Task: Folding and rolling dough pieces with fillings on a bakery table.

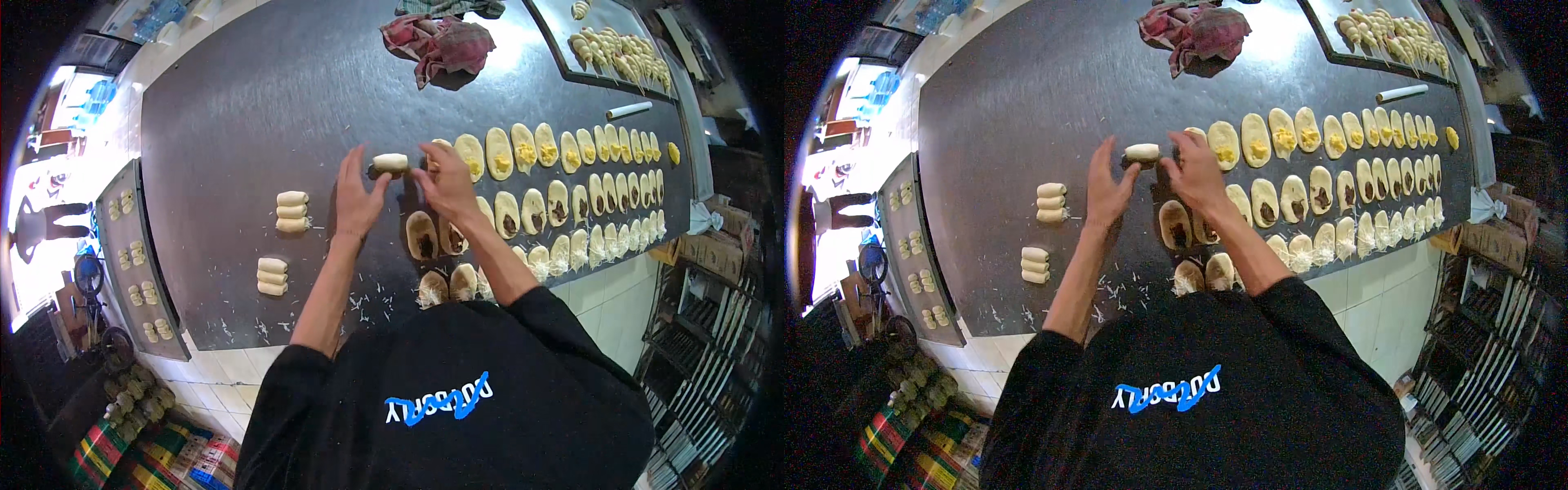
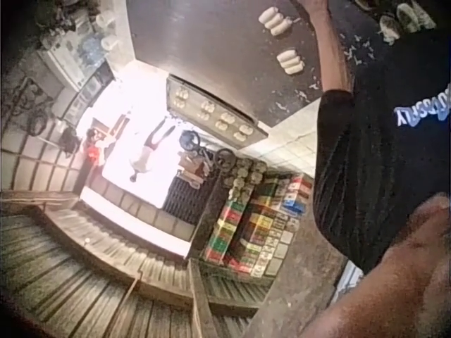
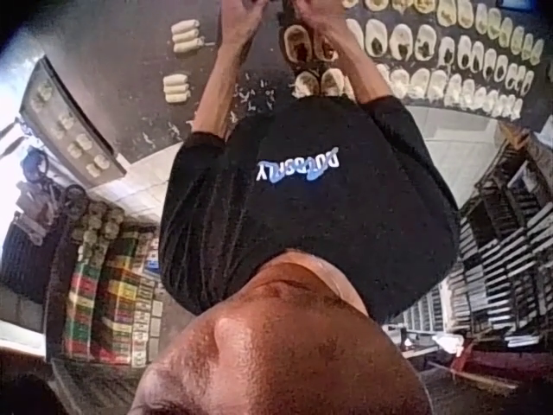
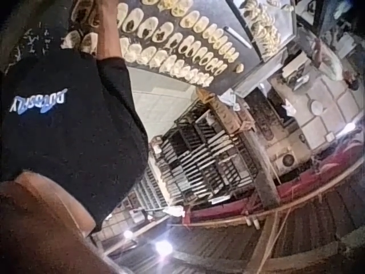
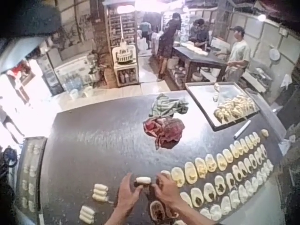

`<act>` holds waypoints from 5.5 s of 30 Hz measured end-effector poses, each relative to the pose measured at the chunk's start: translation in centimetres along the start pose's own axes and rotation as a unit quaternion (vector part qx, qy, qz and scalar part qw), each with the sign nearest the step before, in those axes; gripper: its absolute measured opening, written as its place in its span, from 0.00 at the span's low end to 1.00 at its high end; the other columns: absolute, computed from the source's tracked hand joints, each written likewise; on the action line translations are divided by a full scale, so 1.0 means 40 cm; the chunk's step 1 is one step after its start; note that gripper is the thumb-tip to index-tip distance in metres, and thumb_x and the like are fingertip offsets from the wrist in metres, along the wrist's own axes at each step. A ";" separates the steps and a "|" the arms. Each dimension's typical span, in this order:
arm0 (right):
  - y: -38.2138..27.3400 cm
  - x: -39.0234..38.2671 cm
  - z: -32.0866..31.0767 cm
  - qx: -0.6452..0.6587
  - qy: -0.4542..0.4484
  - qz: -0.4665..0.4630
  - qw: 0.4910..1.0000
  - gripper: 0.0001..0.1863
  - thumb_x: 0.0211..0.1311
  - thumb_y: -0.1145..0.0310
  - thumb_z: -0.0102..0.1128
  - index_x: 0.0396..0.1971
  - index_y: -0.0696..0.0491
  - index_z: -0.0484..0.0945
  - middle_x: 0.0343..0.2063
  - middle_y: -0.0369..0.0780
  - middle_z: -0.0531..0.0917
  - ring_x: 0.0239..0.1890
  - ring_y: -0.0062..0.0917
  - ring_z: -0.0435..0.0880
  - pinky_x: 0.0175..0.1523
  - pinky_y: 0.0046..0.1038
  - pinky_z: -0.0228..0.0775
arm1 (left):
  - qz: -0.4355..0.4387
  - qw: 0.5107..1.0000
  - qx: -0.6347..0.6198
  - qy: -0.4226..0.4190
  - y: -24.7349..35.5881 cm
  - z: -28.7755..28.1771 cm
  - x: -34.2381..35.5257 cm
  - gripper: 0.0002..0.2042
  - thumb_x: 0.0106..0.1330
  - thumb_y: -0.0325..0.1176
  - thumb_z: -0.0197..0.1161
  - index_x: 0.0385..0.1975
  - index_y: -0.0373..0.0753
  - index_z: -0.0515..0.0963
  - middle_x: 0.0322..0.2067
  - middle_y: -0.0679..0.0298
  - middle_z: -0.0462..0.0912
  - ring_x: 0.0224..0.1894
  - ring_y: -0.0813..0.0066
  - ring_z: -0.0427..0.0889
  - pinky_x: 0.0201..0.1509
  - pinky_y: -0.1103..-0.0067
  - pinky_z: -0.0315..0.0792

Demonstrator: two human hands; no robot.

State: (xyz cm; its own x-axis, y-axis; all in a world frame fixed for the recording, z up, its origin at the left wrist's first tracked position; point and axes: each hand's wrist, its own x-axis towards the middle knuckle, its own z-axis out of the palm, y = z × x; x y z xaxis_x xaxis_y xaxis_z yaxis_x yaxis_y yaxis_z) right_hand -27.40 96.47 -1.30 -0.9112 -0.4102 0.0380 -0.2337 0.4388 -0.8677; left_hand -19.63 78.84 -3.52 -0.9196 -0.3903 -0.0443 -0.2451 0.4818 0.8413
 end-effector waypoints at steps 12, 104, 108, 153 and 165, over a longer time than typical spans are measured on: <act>-0.009 -0.058 -0.030 -0.370 0.025 0.014 0.929 0.60 0.34 0.39 0.77 0.66 0.51 0.56 0.64 0.57 0.49 0.63 0.60 0.52 0.65 0.57 0.49 | -0.118 0.950 0.286 0.041 0.048 0.063 -0.054 0.57 0.44 0.60 0.74 0.68 0.37 0.46 0.68 0.45 0.48 0.71 0.46 0.44 0.73 0.56 0.42; -0.005 -0.058 0.098 0.014 0.046 -0.010 0.999 0.27 0.48 0.81 0.61 0.52 0.60 0.69 0.41 0.50 0.77 0.45 0.45 0.78 0.51 0.39 0.72 | 0.019 0.999 -0.048 0.001 0.041 0.010 -0.035 0.39 0.48 0.18 0.63 0.65 0.34 0.58 0.52 0.51 0.68 0.42 0.57 0.78 0.51 0.70 0.75; -0.009 -0.006 0.117 -0.014 0.049 -0.048 0.998 0.29 0.45 0.78 0.62 0.53 0.60 0.68 0.45 0.52 0.72 0.49 0.48 0.73 0.55 0.40 0.68 | 0.111 0.992 0.063 -0.012 -0.002 0.003 0.048 0.33 0.47 0.22 0.63 0.59 0.33 0.66 0.52 0.48 0.69 0.47 0.48 0.76 0.56 0.66 0.72; 0.031 -0.638 -0.053 -0.172 -0.056 -0.204 0.962 0.11 0.55 0.72 0.61 0.39 0.54 0.78 0.34 0.41 0.82 0.39 0.35 0.77 0.46 0.36 0.69 | 0.342 0.924 0.149 -0.080 0.004 0.081 -0.569 0.06 0.63 0.32 0.62 0.37 0.41 0.79 0.36 0.61 0.80 0.43 0.62 0.78 0.56 0.66 0.66; 0.024 -0.515 -0.071 -0.105 -0.007 -0.002 0.994 0.09 0.50 0.69 0.67 0.32 0.52 0.81 0.31 0.43 0.82 0.36 0.41 0.77 0.44 0.39 0.70 | -0.046 0.979 0.148 -0.132 0.081 0.059 -0.445 0.11 0.61 0.39 0.63 0.37 0.40 0.74 0.37 0.55 0.80 0.42 0.53 0.81 0.40 0.61 0.73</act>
State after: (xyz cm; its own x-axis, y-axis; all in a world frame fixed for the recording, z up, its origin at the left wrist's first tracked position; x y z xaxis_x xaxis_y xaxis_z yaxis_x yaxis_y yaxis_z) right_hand -9.82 107.62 -1.52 -0.9057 -0.4226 0.0339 -0.3048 0.5935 -0.7449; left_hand -4.78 89.21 -1.29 -0.9270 -0.2449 -0.2842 -0.3733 0.6761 0.6352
